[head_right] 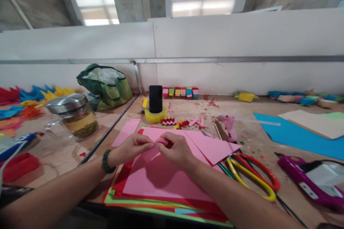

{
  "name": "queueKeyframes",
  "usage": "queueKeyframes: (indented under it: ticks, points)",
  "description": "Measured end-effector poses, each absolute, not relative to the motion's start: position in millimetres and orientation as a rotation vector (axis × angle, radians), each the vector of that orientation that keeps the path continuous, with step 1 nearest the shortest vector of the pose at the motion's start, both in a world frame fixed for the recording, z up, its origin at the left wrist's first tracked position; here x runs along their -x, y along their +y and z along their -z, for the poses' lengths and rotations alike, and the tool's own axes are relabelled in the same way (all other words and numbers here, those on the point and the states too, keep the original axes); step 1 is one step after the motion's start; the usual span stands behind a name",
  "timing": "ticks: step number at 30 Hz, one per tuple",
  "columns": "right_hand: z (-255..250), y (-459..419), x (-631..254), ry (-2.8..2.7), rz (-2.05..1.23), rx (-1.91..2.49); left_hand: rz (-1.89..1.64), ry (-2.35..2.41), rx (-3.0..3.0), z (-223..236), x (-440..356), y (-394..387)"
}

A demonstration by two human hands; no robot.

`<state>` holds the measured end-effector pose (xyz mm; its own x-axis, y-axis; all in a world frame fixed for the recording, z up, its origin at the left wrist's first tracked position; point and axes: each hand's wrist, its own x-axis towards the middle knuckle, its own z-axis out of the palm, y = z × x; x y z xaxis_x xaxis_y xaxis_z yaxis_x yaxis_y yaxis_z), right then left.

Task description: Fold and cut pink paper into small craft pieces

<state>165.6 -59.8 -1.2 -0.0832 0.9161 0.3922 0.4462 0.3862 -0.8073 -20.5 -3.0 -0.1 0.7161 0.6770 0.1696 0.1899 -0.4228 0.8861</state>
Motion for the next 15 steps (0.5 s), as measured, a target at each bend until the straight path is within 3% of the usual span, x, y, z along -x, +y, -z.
queueKeyframes:
  ticks: [15]
  points:
    - [11, -38, -182, -1.521, -0.649, 1.175, -0.540, 0.615, -1.716, 5, -14, 5]
